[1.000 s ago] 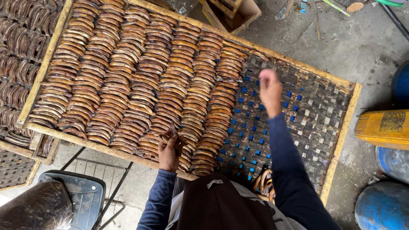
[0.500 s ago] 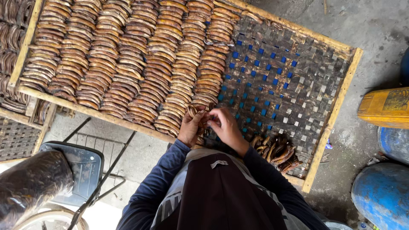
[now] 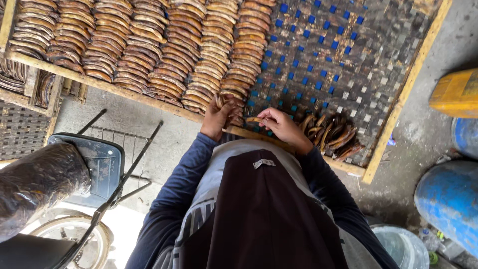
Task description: The person stands over a woven bamboo drying tray covered with dried banana slices and picks through them by hand, removing dark or spoiled slices and gathering them into a pile at the edge of the tray. They work across the tray section by section, leaving the lighter acceptable slices in place.
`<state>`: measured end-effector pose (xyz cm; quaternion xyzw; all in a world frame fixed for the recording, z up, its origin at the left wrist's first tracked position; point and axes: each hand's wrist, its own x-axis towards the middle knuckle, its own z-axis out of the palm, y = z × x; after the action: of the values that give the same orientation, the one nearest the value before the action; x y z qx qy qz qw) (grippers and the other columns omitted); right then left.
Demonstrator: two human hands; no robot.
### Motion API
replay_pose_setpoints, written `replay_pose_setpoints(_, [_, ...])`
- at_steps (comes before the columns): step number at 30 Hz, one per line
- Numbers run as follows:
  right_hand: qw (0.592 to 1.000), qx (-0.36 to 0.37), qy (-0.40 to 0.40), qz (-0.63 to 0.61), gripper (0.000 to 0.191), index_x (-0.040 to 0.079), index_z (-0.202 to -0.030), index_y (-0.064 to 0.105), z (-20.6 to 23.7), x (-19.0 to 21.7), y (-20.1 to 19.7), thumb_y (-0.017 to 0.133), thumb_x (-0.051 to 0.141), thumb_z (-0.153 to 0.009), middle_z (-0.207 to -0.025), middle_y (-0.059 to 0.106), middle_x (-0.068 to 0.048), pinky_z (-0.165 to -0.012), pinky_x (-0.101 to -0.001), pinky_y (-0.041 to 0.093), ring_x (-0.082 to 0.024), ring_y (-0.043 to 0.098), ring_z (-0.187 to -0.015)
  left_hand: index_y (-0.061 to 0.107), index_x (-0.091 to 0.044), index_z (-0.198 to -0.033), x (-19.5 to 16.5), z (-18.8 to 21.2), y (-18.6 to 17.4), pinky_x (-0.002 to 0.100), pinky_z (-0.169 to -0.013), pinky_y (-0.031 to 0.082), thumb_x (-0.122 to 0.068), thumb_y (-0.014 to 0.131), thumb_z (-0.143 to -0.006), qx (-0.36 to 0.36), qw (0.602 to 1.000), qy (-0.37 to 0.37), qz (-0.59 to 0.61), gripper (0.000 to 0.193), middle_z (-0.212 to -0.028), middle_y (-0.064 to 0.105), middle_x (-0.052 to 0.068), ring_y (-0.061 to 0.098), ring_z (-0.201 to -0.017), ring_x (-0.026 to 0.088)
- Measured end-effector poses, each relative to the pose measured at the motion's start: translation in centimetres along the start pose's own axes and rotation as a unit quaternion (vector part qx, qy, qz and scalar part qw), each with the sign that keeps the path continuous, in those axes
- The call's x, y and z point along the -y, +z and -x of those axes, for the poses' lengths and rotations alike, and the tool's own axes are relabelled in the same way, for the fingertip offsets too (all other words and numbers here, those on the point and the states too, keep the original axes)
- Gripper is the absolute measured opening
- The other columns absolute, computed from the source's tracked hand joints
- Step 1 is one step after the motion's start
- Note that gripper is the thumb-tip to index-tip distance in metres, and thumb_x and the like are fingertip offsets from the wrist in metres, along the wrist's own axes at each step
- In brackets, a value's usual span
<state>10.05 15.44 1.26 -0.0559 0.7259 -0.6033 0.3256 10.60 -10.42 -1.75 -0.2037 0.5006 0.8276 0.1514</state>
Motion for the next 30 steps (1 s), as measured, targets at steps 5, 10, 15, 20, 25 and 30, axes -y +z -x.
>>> replay_pose_setpoints(5, [0.999, -0.047, 0.013, -0.013, 0.017, 0.004, -0.119, 0.060, 0.5, -3.3, 3.5, 0.058, 0.008, -0.104, -0.105, 0.073, -0.009, -0.078, -0.0324, 0.054, -0.018, 0.068, -0.092, 0.061, -0.002, -0.121, 2.3, 0.4, -1.6, 0.027, -0.069, 0.057, -0.009, 0.067, -0.100, 0.053, 0.993, 0.002, -0.108, 0.023, -0.095, 0.068, 0.004, 0.067, -0.081, 0.012])
replay_pose_setpoints(10, [0.967, -0.145, -0.078, 0.194, 0.015, 0.006, -0.111, 0.067, 1.6, -4.8, 5.7, 0.066, 0.010, -0.096, -0.104, 0.071, -0.010, -0.079, -0.0389, 0.056, -0.024, 0.072, -0.094, 0.060, -0.002, -0.115, 5.4, 0.8, -2.9, 0.030, -0.065, 0.056, -0.008, 0.069, -0.097, 0.088, 0.967, -0.042, -0.237, 0.021, -0.091, 0.065, 0.003, 0.063, -0.077, 0.011])
replay_pose_setpoints(15, [0.879, -0.257, -0.147, 0.375, 0.014, 0.007, -0.107, 0.070, 3.3, -3.9, 8.1, 0.068, 0.007, -0.092, -0.101, 0.065, -0.016, -0.085, -0.0496, 0.050, -0.039, 0.063, -0.097, 0.059, -0.005, -0.137, 4.8, 1.2, -2.1, 0.035, -0.078, 0.059, -0.024, 0.058, -0.106, 0.161, 0.974, -0.157, 0.038, 0.036, -0.103, 0.064, 0.005, 0.067, -0.092, 0.019])
replay_pose_setpoints(20, [0.857, -0.307, -0.164, 0.381, 0.026, 0.007, -0.119, 0.069, 4.1, -2.5, 9.4, 0.064, 0.003, -0.094, -0.106, 0.067, -0.015, -0.090, -0.0508, 0.049, -0.038, 0.063, -0.101, 0.051, -0.008, -0.149, 0.6, 3.7, -1.8, 0.047, -0.101, 0.057, -0.046, 0.051, -0.105, 0.236, 0.934, -0.202, 0.176, 0.058, -0.139, 0.064, 0.011, 0.064, -0.126, 0.024])
replay_pose_setpoints(25, [0.915, -0.349, -0.135, 0.153, 0.027, 0.009, -0.123, 0.067, 4.9, -0.3, 10.7, 0.071, 0.008, -0.096, -0.110, 0.067, -0.013, -0.080, -0.0343, 0.057, -0.023, 0.070, -0.095, 0.050, -0.013, -0.151, -1.9, 5.4, -1.9, 0.051, -0.111, 0.046, -0.057, 0.050, -0.101, 0.279, 0.916, -0.196, 0.212, 0.066, -0.149, 0.058, 0.007, 0.052, -0.139, 0.023])
replay_pose_setpoints(30, [0.958, -0.247, -0.141, 0.024, 0.028, 0.008, -0.121, 0.067, 4.4, 2.4, 14.0, 0.078, 0.009, -0.095, -0.101, 0.068, -0.006, -0.080, -0.0283, 0.056, -0.013, 0.066, -0.091, 0.046, -0.012, -0.151, -0.7, 6.4, -1.8, 0.048, -0.113, 0.043, -0.071, 0.045, -0.098, 0.308, 0.899, -0.166, 0.264, 0.079, -0.148, 0.056, 0.009, 0.053, -0.136, 0.027])
